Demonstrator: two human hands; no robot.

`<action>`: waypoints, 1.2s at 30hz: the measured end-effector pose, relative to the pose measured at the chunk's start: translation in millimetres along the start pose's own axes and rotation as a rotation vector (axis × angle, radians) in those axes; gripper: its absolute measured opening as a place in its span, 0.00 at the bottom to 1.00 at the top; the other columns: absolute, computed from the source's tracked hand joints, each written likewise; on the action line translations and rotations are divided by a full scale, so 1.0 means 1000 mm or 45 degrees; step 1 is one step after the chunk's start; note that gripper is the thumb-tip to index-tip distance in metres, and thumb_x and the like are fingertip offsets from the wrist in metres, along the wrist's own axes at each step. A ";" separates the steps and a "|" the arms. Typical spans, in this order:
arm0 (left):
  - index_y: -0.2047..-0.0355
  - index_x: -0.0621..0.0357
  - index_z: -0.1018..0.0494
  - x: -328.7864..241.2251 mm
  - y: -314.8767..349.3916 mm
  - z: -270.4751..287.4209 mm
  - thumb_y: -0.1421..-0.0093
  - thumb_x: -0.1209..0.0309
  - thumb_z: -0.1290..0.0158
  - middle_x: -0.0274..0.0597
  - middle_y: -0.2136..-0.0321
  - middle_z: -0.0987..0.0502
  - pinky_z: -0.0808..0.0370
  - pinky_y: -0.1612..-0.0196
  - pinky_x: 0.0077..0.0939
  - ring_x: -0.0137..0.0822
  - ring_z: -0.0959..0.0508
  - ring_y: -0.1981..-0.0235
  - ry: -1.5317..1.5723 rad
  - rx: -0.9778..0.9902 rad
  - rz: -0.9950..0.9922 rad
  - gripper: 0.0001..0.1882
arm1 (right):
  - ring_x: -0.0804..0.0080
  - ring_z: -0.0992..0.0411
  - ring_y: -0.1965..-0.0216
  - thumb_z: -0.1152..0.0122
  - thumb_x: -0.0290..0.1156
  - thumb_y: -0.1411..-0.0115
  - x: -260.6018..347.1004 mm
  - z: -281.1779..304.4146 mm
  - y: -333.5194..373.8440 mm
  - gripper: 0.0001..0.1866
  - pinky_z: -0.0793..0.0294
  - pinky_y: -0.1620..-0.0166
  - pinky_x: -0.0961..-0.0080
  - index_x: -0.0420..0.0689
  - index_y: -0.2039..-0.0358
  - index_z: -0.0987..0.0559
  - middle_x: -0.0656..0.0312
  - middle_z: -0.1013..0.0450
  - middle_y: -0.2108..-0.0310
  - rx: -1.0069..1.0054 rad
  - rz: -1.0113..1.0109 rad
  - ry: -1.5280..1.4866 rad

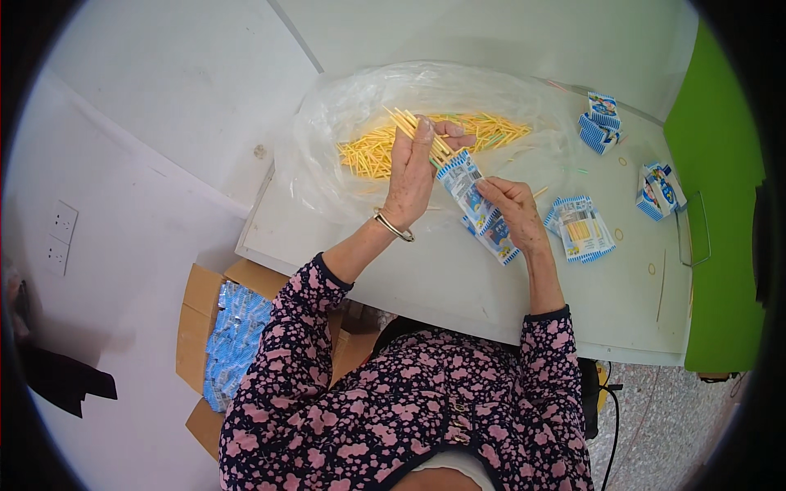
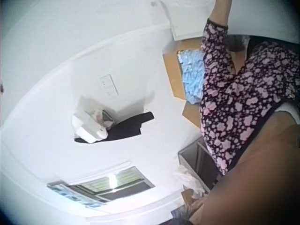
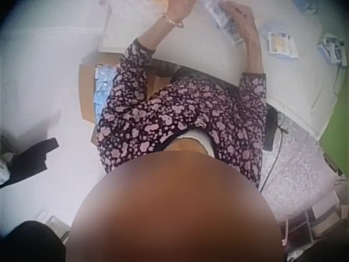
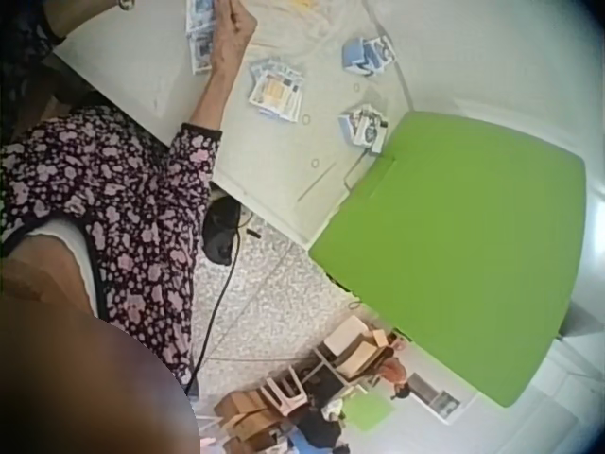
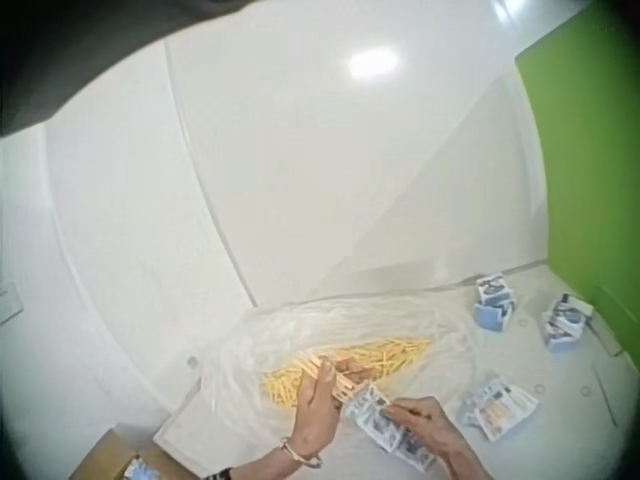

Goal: Count and place yellow plastic sticks into small plastic packets.

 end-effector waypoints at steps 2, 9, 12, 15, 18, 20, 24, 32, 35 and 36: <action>0.65 0.62 0.39 0.004 -0.002 0.002 0.34 0.58 0.66 0.43 0.66 0.28 0.27 0.59 0.26 0.36 0.24 0.62 0.008 0.007 0.015 0.17 | 0.89 0.36 0.79 0.45 0.35 0.42 0.000 -0.002 0.000 0.12 0.38 0.77 0.90 0.38 0.69 0.22 0.71 0.29 0.78 0.008 -0.015 0.026; 0.60 0.67 0.33 0.019 -0.002 0.004 0.34 0.58 0.66 0.48 0.61 0.27 0.28 0.55 0.28 0.38 0.26 0.57 -0.081 0.092 0.042 0.22 | 0.90 0.36 0.78 0.46 0.35 0.42 0.000 -0.003 0.000 0.12 0.38 0.76 0.91 0.38 0.70 0.22 0.71 0.29 0.77 0.005 0.008 -0.052; 0.59 0.69 0.33 0.021 0.000 0.002 0.34 0.58 0.66 0.49 0.60 0.27 0.29 0.54 0.28 0.36 0.26 0.56 -0.051 0.055 0.073 0.23 | 0.90 0.36 0.78 0.46 0.34 0.42 0.000 -0.003 0.000 0.12 0.37 0.75 0.91 0.37 0.68 0.22 0.71 0.28 0.76 0.008 0.029 -0.050; 0.60 0.68 0.32 0.022 0.001 0.003 0.35 0.59 0.66 0.50 0.60 0.27 0.29 0.54 0.28 0.37 0.27 0.55 0.010 -0.004 0.139 0.22 | 0.90 0.36 0.77 0.46 0.33 0.42 -0.002 0.000 -0.001 0.11 0.36 0.74 0.91 0.37 0.67 0.22 0.71 0.28 0.76 -0.012 0.027 -0.067; 0.60 0.68 0.32 0.022 0.000 0.004 0.35 0.60 0.65 0.50 0.60 0.27 0.29 0.54 0.27 0.37 0.27 0.55 0.042 -0.004 0.134 0.21 | 0.90 0.36 0.76 0.46 0.33 0.42 0.000 -0.004 0.000 0.11 0.37 0.74 0.91 0.37 0.67 0.22 0.72 0.29 0.75 0.036 0.044 -0.075; 0.61 0.68 0.32 0.022 0.000 0.004 0.35 0.60 0.65 0.49 0.61 0.27 0.29 0.54 0.27 0.37 0.27 0.56 0.004 0.032 0.120 0.21 | 0.90 0.36 0.75 0.45 0.33 0.42 0.003 -0.006 0.001 0.11 0.37 0.73 0.91 0.37 0.67 0.22 0.72 0.29 0.75 0.046 0.052 -0.077; 0.61 0.67 0.34 0.021 0.004 -0.006 0.35 0.61 0.65 0.47 0.62 0.27 0.29 0.54 0.27 0.35 0.27 0.58 -0.258 0.212 0.091 0.19 | 0.90 0.37 0.75 0.45 0.33 0.42 0.005 -0.009 0.001 0.11 0.37 0.72 0.91 0.37 0.66 0.22 0.72 0.29 0.75 0.069 0.088 -0.067; 0.57 0.62 0.38 0.026 0.006 -0.002 0.35 0.62 0.64 0.46 0.61 0.27 0.30 0.53 0.26 0.33 0.27 0.57 -0.283 0.335 0.101 0.15 | 0.89 0.36 0.73 0.45 0.33 0.42 -0.003 -0.001 -0.002 0.12 0.37 0.70 0.90 0.37 0.65 0.22 0.72 0.29 0.73 -0.038 0.080 -0.106; 0.54 0.61 0.39 0.026 0.002 0.001 0.35 0.62 0.63 0.45 0.59 0.28 0.31 0.53 0.26 0.32 0.28 0.56 -0.296 0.319 0.103 0.16 | 0.89 0.36 0.71 0.45 0.33 0.42 -0.008 0.003 -0.005 0.12 0.37 0.68 0.90 0.37 0.62 0.23 0.71 0.28 0.72 -0.077 0.119 -0.123; 0.52 0.60 0.40 0.025 0.001 0.006 0.35 0.62 0.63 0.45 0.58 0.29 0.31 0.53 0.25 0.31 0.28 0.56 -0.294 0.252 0.105 0.17 | 0.89 0.36 0.71 0.45 0.33 0.42 -0.007 0.001 -0.005 0.12 0.37 0.68 0.90 0.37 0.62 0.23 0.71 0.28 0.72 -0.077 0.118 -0.124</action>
Point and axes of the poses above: each hand's wrist, its own y-axis away from the middle knuckle, its own z-axis out of the back of the hand, x = y × z, the point moved 8 cm from there along -y, towards the middle knuckle
